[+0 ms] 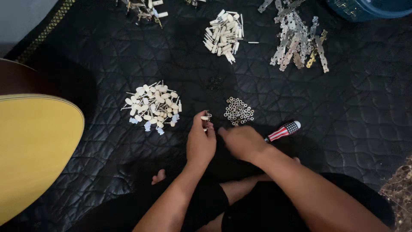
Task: The person assembles guitar tuning pegs by inserting white plastic knobs into metal gear housings and securing them with a screwdriver. They also place small metal washers onto the shafts of the pegs. The person works with multiple piles of parts laid out on a black mat.
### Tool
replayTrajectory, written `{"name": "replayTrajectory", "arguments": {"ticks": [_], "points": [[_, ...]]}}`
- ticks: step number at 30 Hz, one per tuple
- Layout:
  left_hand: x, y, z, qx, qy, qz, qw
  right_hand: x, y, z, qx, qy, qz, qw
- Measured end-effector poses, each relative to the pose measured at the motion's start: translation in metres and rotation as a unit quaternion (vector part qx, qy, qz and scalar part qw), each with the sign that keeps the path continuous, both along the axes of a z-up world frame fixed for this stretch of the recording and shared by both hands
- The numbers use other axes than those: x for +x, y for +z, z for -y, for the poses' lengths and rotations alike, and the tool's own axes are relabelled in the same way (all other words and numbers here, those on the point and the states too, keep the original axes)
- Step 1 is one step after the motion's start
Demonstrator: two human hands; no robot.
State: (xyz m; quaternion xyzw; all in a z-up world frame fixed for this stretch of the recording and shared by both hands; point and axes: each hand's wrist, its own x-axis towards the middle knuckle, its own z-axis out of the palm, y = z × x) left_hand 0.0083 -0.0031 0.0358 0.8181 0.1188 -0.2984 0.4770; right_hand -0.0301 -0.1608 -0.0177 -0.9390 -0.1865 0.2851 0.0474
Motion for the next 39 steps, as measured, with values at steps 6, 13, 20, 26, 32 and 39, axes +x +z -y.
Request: {"name": "replayTrajectory", "arguments": {"ticks": [6,13,20,26,32,39], "points": [[0.000,0.006,0.001,-0.011,-0.012,-0.003,1.000,0.047,0.060,0.020,0.025,-0.204,-0.025,0.978],[-0.003,0.001,0.002,-0.023,-0.014,0.010,1.000,0.143,0.028,0.092,0.008,-0.332,0.110,0.937],[0.001,-0.014,0.002,-0.088,0.037,-0.023,0.995,0.215,0.007,0.114,-0.058,-0.322,0.082,0.942],[0.001,-0.021,0.003,-0.165,0.108,-0.039,0.980,0.226,0.006,0.116,-0.019,-0.334,0.108,0.936],[0.001,-0.026,0.002,-0.192,0.143,-0.042,0.970,0.206,0.032,0.068,0.107,-0.324,0.058,0.938],[0.004,-0.021,0.001,-0.243,0.146,-0.025,0.959,0.168,0.047,0.035,0.250,-0.289,-0.011,0.924]]}}
